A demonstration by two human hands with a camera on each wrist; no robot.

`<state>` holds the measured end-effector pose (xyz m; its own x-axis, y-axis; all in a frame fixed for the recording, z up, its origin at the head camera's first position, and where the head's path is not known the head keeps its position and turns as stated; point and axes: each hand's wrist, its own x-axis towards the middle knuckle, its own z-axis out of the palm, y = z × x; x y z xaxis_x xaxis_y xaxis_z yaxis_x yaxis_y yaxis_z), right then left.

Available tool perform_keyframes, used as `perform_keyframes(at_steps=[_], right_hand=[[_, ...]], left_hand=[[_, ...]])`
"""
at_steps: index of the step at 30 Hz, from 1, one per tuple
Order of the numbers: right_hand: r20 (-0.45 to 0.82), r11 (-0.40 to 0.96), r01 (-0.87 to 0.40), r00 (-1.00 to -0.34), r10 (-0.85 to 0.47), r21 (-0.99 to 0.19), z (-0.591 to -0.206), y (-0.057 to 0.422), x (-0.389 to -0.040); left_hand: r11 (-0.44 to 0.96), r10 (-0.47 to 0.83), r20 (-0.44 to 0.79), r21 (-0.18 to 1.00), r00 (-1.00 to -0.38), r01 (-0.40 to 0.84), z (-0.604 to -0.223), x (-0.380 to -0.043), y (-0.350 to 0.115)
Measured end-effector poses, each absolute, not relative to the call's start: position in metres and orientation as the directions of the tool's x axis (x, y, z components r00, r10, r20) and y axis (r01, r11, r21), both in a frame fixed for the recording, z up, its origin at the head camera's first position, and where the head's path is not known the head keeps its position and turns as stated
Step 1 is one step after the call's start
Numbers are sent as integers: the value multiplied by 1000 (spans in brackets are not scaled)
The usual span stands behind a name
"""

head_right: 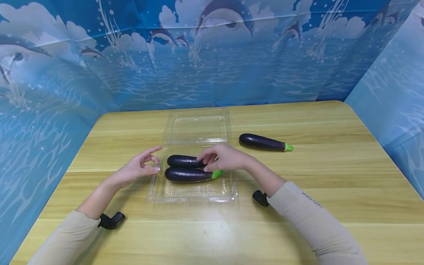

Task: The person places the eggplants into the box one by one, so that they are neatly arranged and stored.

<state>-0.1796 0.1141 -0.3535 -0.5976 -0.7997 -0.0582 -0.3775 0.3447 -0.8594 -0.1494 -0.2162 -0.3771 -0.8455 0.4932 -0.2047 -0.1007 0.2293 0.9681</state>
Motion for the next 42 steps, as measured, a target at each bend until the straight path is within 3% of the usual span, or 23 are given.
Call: perform_keyframes(at_steps=[10,42], right_hand=[[-35,307,-316,-643,-765,-898,-344,127,-179],[-68,362,-171,-824,-562,-916,-326,199,-174]], left_hand=[[228,491,-200,969,-848,-96,-377,-149,-216],[218,497,-204,970,-843,-106,-376,-149,-216]])
